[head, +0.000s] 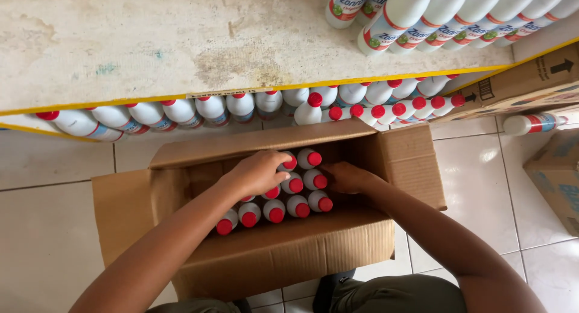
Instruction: Stocking bottles of cleaning solution from a cardboard box onto retail shelves.
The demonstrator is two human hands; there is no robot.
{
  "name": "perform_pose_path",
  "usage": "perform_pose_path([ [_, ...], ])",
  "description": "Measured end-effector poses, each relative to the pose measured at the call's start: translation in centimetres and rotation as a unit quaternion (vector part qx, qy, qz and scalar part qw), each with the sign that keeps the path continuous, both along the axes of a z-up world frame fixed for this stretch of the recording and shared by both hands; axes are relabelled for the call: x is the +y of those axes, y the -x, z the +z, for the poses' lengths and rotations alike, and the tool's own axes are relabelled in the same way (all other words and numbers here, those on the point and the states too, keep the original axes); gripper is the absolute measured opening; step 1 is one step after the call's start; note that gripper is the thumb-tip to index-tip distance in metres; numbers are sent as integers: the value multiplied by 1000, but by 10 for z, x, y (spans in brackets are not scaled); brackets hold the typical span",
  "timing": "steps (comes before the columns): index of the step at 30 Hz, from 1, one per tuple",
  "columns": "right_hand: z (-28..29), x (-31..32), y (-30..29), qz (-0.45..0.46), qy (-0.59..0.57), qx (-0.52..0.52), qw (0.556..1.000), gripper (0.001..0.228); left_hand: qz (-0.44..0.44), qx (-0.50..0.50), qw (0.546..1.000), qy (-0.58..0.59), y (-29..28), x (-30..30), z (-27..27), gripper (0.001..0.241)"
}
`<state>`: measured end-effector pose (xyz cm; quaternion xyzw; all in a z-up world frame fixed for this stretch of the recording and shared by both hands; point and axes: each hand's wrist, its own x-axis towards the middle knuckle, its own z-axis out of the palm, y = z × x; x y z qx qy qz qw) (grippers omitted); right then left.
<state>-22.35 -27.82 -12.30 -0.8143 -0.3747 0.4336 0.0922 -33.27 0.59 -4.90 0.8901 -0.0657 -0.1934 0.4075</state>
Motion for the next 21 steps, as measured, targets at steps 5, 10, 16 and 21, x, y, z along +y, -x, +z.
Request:
perform_pose_path([
  [5, 8, 0, 15, 20, 101, 18, 995, 57, -4, 42, 999, -11, -5, 17, 17, 41],
  [10, 25, 1, 29, 51, 223, 35, 973, 44, -26, 101, 993, -62, -2, 33, 52, 29],
  [16, 61, 6, 34, 67, 163, 81, 981, 55, -90, 146, 971, -165, 15, 37, 28, 29],
  [21, 71, -4, 15, 89, 208, -18, 974, 50, -86, 185, 949, -241, 50, 35, -58, 29],
])
